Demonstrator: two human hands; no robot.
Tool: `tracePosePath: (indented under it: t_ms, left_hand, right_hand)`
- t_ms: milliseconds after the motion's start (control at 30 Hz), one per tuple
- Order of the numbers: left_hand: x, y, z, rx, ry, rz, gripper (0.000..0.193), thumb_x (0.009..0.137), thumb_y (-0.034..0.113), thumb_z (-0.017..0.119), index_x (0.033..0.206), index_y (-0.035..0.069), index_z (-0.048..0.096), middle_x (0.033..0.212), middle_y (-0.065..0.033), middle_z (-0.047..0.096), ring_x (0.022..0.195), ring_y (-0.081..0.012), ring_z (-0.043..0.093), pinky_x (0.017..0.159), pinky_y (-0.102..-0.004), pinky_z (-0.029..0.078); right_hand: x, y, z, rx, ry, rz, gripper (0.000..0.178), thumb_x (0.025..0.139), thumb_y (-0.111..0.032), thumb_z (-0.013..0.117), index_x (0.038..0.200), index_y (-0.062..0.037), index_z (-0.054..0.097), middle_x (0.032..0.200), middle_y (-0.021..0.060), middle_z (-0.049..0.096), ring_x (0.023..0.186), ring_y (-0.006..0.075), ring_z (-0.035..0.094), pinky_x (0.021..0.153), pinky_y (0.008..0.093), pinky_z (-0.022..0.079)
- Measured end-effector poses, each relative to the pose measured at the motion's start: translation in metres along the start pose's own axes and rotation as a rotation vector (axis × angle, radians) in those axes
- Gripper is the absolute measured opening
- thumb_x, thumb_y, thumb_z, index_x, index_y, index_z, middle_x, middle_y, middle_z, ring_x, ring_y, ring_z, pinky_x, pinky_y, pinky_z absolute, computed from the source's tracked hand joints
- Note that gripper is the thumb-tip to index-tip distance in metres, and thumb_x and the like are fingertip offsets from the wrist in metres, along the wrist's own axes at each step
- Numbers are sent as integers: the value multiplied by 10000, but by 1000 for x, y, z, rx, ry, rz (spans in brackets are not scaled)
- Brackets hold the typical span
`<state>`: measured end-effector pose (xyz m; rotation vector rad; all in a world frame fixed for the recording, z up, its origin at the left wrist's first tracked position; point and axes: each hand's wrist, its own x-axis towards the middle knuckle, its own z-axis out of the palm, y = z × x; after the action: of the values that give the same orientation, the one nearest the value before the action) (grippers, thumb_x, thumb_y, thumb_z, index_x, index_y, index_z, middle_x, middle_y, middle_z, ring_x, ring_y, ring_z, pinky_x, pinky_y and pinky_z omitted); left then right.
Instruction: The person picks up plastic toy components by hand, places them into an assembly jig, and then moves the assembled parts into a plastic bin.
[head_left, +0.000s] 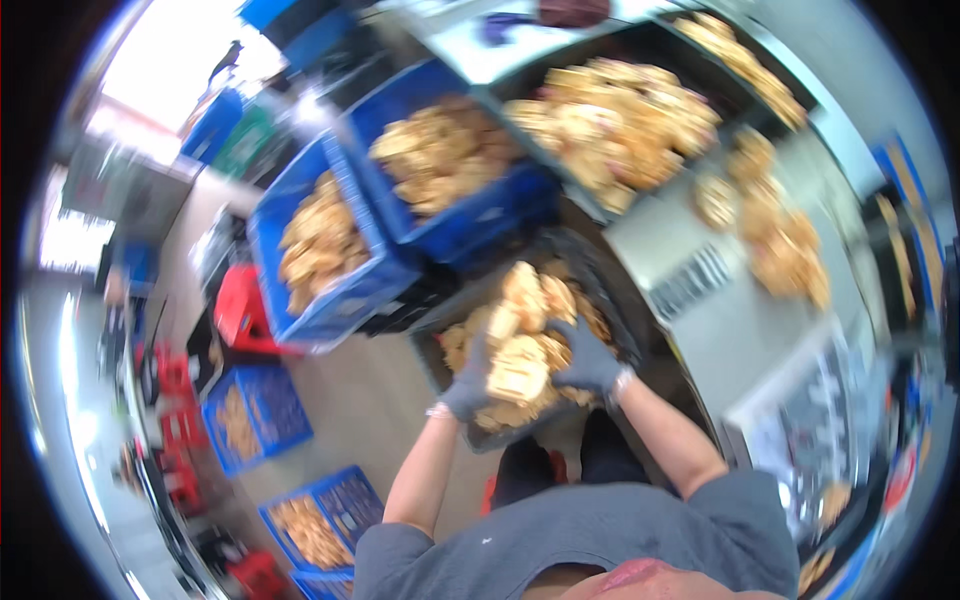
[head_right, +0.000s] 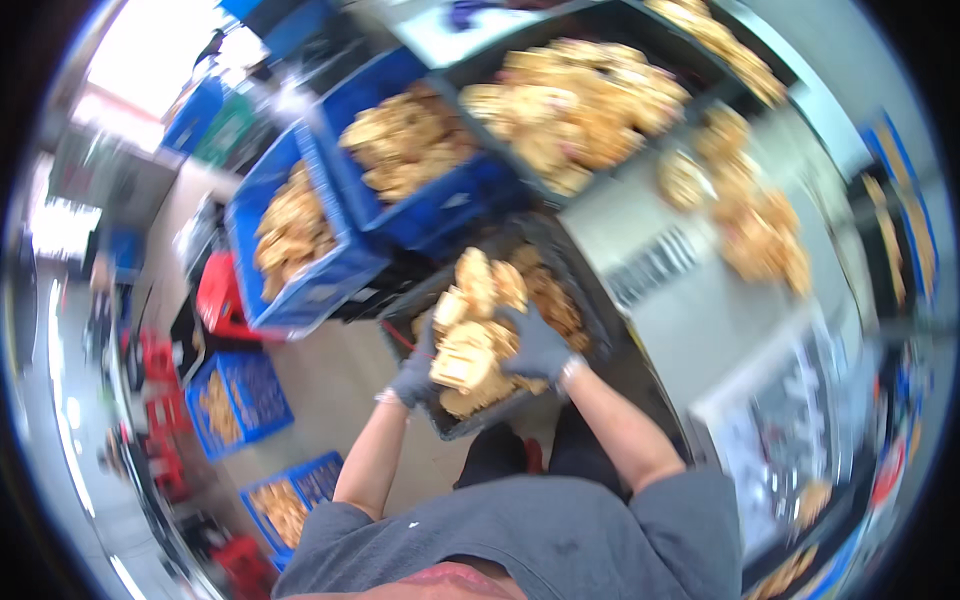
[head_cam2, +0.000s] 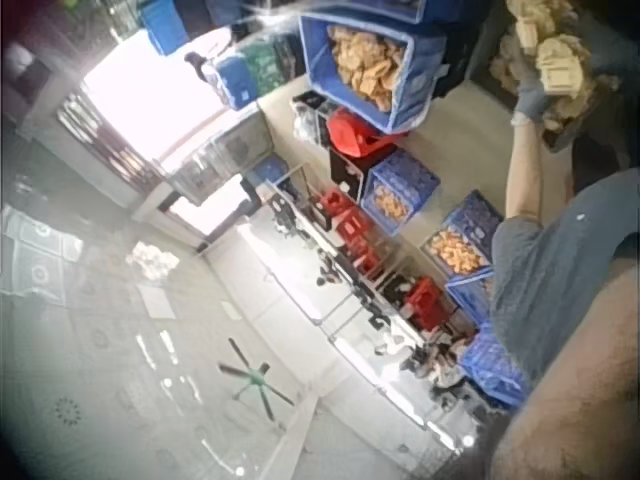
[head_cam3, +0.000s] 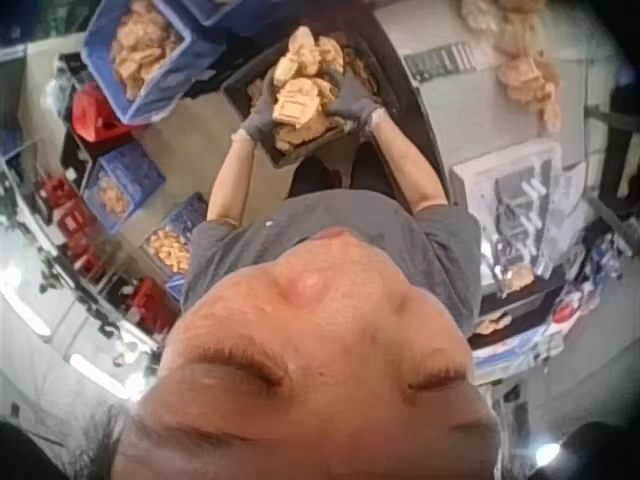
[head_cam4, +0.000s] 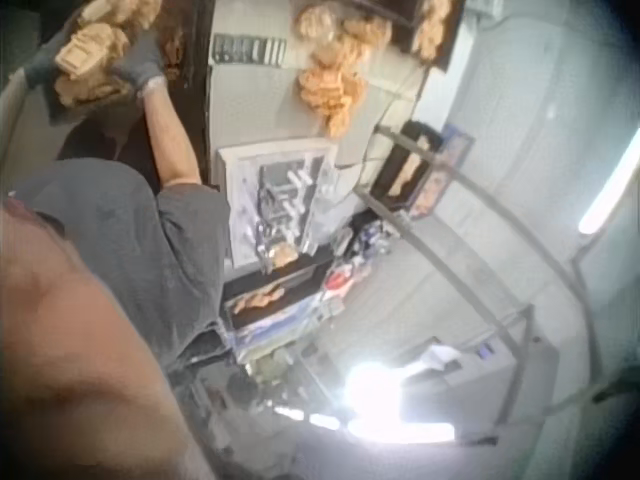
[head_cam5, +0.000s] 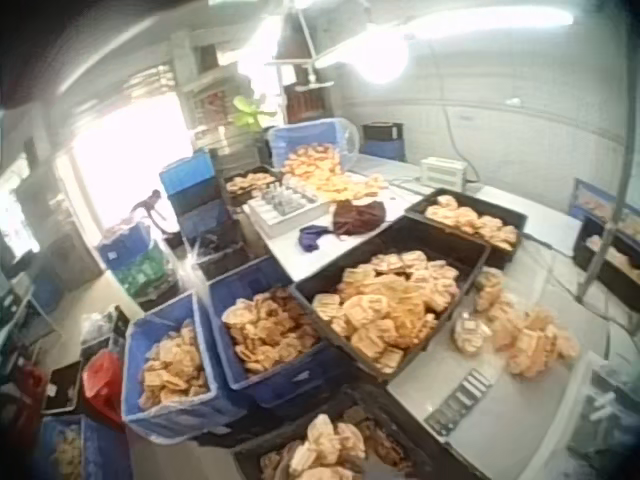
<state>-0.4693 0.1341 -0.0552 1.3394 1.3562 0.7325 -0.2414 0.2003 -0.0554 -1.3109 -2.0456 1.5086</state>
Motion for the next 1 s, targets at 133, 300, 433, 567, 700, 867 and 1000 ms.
tracePosePath:
  t_ms: [133, 300, 433, 567, 700, 867, 1000]
  left_hand:
    - [36, 88, 36, -260, -104, 187, 1176, 552, 63, 834, 1411, 151, 36, 1331, -101, 395, 1187, -214, 453, 980, -360, 407]
    - [122, 140, 124, -166, -314, 202, 1099, 582, 91, 829, 1395, 115, 90, 1298, -102, 442, 1161, -212, 475, 959, -351, 417]
    - [180, 152, 208, -364, -395, 277, 1103, 541, 107, 858, 1376, 99, 138, 1286, -109, 461, 1155, -209, 493, 966, -354, 418]
    - [211, 155, 262, -430, -420, 253, 1177, 496, 113, 883, 1378, 107, 105, 1297, -99, 450, 1180, -206, 470, 975, -350, 412]
    - [227, 175, 288, -333, -376, 183, 1215, 510, 189, 883, 1382, 74, 45, 1289, -136, 436, 1184, -228, 456, 965, -338, 406]
    - [257, 169, 307, -186, -227, 2, 1227, 436, 327, 888, 1404, 93, 172, 1350, -204, 292, 1246, -289, 371, 1020, -351, 354]
    - [264, 198, 323, -17, -122, -105, 1248, 422, 489, 839, 1412, 89, 192, 1374, -251, 210, 1280, -390, 280, 1044, -365, 310]
  right_hand:
    - [-43, -45, -88, -52, 113, -24, 753, 521, -225, 697, 1232, -184, 454, 1250, 225, 380, 1174, 382, 410, 1014, 382, 348]
    - [-93, 9, -199, -10, 250, -7, 754, 484, -209, 699, 1198, -90, 485, 1098, 173, 521, 1070, 298, 500, 946, 348, 397]
    - [-111, 63, -266, -109, 251, 12, 753, 491, -213, 705, 1202, -82, 491, 1111, 165, 525, 1081, 281, 501, 952, 334, 396]
    - [-124, 90, -302, -232, 233, 252, 761, 511, -235, 706, 1240, -185, 493, 1285, 207, 391, 1153, 350, 457, 988, 351, 384]
    - [-127, 122, -326, -310, 279, 246, 816, 553, -212, 681, 1325, -227, 416, 1396, 216, 270, 1261, 364, 360, 1024, 356, 357]
    - [-138, 119, -345, -375, 349, 265, 846, 619, -157, 655, 1391, -234, 318, 1410, 230, 228, 1283, 371, 316, 1051, 363, 324]
    - [-148, 107, -349, -508, 595, 275, 773, 658, -194, 648, 1369, -233, 346, 1388, 201, 293, 1218, 370, 388, 982, 393, 396]
